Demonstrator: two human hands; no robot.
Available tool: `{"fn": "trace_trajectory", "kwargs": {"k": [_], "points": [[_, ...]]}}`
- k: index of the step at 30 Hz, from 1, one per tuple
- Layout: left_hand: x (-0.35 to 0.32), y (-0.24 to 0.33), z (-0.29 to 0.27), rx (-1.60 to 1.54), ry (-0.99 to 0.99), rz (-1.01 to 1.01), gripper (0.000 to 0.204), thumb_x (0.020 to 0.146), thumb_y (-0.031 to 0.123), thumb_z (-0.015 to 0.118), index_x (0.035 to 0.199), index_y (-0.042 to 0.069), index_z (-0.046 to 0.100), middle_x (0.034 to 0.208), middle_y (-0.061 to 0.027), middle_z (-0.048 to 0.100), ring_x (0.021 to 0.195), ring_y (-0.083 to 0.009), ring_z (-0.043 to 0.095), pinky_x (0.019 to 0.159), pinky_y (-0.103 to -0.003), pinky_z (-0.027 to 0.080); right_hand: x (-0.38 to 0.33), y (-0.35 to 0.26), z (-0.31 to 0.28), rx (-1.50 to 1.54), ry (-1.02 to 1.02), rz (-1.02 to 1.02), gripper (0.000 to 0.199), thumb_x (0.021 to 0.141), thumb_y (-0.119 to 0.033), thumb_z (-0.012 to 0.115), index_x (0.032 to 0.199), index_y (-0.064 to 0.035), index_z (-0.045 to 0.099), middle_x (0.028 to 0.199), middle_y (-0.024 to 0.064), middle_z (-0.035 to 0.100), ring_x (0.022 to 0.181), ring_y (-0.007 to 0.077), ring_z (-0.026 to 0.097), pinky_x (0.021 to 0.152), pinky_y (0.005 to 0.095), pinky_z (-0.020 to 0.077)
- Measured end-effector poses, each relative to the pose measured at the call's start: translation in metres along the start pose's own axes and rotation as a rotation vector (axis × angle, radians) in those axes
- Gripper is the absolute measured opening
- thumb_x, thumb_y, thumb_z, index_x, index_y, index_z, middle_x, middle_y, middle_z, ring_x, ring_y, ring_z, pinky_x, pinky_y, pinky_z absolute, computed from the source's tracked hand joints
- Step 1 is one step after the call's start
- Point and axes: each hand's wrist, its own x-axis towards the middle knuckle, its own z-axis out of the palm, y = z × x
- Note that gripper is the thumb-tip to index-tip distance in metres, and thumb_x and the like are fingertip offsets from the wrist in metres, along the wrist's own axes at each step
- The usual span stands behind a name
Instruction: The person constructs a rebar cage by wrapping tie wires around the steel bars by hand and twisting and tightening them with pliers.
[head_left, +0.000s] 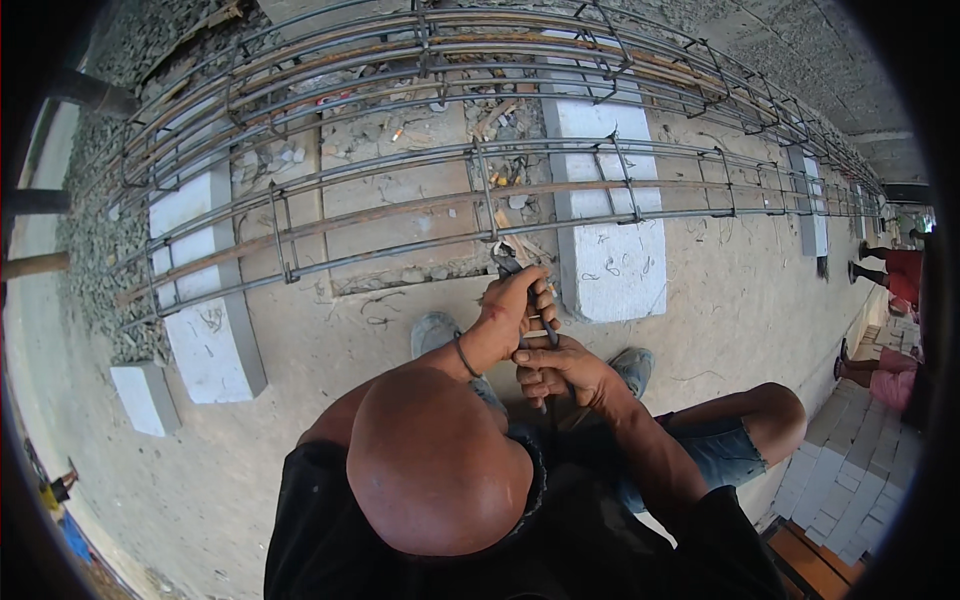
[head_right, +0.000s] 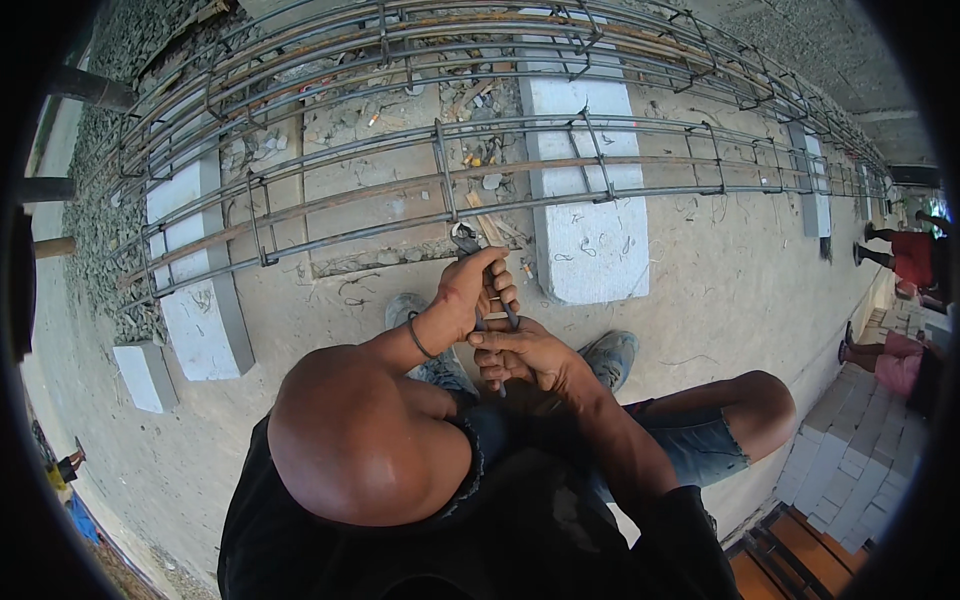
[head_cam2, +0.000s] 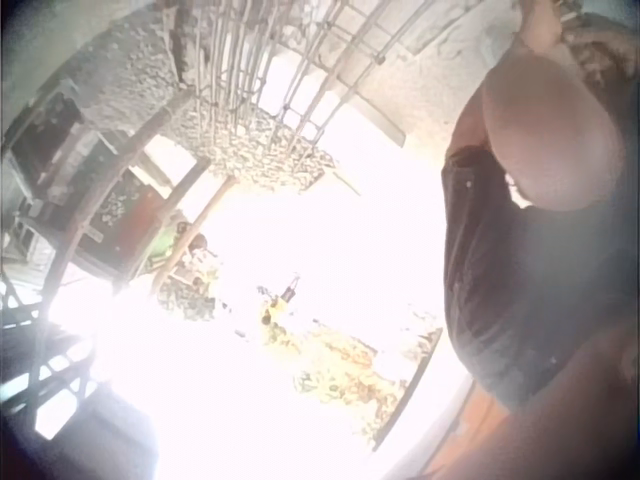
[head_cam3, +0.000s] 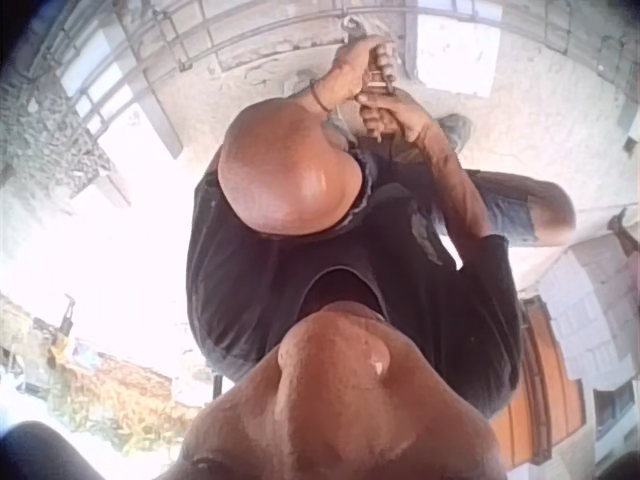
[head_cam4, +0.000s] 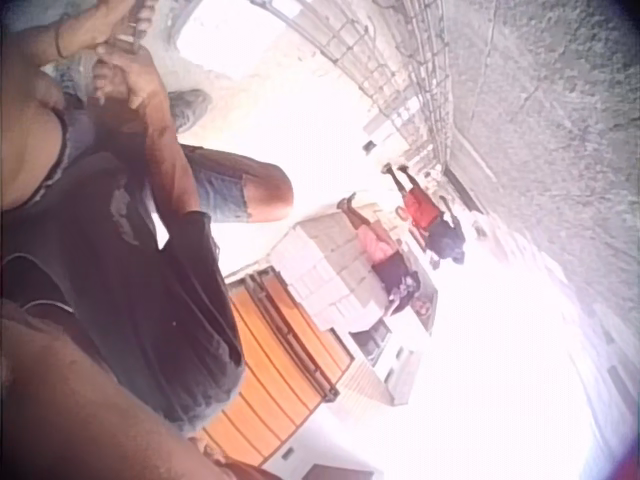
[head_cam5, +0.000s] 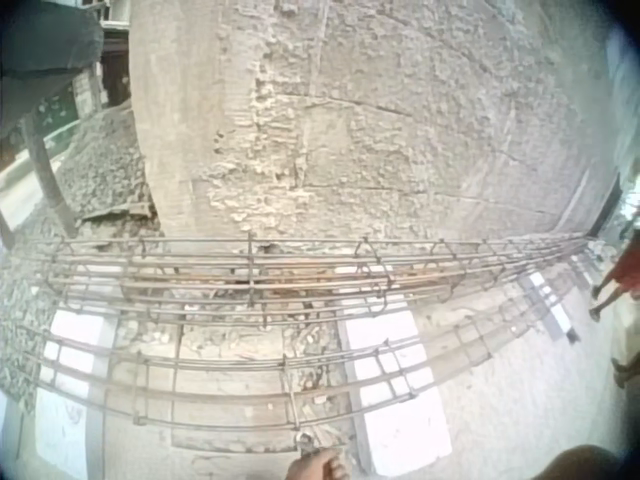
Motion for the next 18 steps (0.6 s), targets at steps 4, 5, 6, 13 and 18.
{"fn": "trace_trajectory", "kwargs": {"k": [4, 5, 6, 13, 18], "points": [[0.001, -0.006, 0.007, -0.091, -0.006, 0.114, 0.025, 0.083, 0.024, 0.053, 0.065, 0.012, 0.041, 0.056, -0.0014, 0.042, 0.049, -0.0185, 0.047, 0.052, -0.036, 0.047, -0.012, -0.005, 0.010, -0.725, 0.430, 0.030, 0.042, 0.075, -0.024, 0.075, 0.099, 0.0027, 0.054, 0.079, 0.0116, 0.059, 0.069, 0.0226, 0.062, 0.065, 0.0387, 0.0515], [0.006, -0.009, 0.012, -0.116, 0.023, 0.137, 0.026, 0.084, 0.024, 0.053, 0.064, 0.013, 0.041, 0.055, -0.0007, 0.040, 0.049, -0.0184, 0.046, 0.054, -0.036, 0.045, -0.016, 0.010, 0.011, -1.161, 0.690, -0.246, 0.052, 0.071, -0.023, 0.076, 0.106, 0.0048, 0.050, 0.085, 0.0151, 0.059, 0.077, 0.0258, 0.061, 0.069, 0.0406, 0.0504], [0.009, -0.010, 0.016, -0.143, 0.053, 0.161, 0.027, 0.084, 0.024, 0.052, 0.062, 0.015, 0.040, 0.054, 0.0000, 0.038, 0.050, -0.0183, 0.044, 0.056, -0.037, 0.044, -0.017, 0.023, 0.012, -1.588, 0.939, -0.545, 0.063, 0.068, -0.022, 0.077, 0.113, 0.0068, 0.046, 0.092, 0.0186, 0.058, 0.084, 0.0290, 0.060, 0.073, 0.0424, 0.0493], [0.023, -0.018, 0.033, -0.200, 0.144, 0.260, 0.023, 0.082, 0.023, 0.053, 0.066, 0.014, 0.038, 0.055, 0.0002, 0.036, 0.050, -0.0177, 0.043, 0.054, -0.035, 0.043, 0.018, 0.020, -0.016, -1.668, 1.296, -0.554, 0.029, 0.082, -0.009, 0.049, 0.108, 0.0053, 0.046, 0.092, 0.0252, 0.058, 0.084, 0.0406, 0.057, 0.072, 0.0483, 0.0459], [0.018, -0.028, 0.025, 0.144, 0.448, 0.415, 0.032, 0.072, 0.029, 0.067, 0.059, 0.006, 0.050, 0.052, -0.0030, 0.046, 0.043, -0.0167, 0.044, 0.045, -0.034, 0.039, 0.026, 0.025, -0.041, -1.612, 0.936, -0.856, 0.014, 0.079, -0.005, 0.058, 0.092, -0.0017, 0.053, 0.068, 0.0169, 0.061, 0.057, 0.0354, 0.058, 0.054, 0.0428, 0.0464]]}}
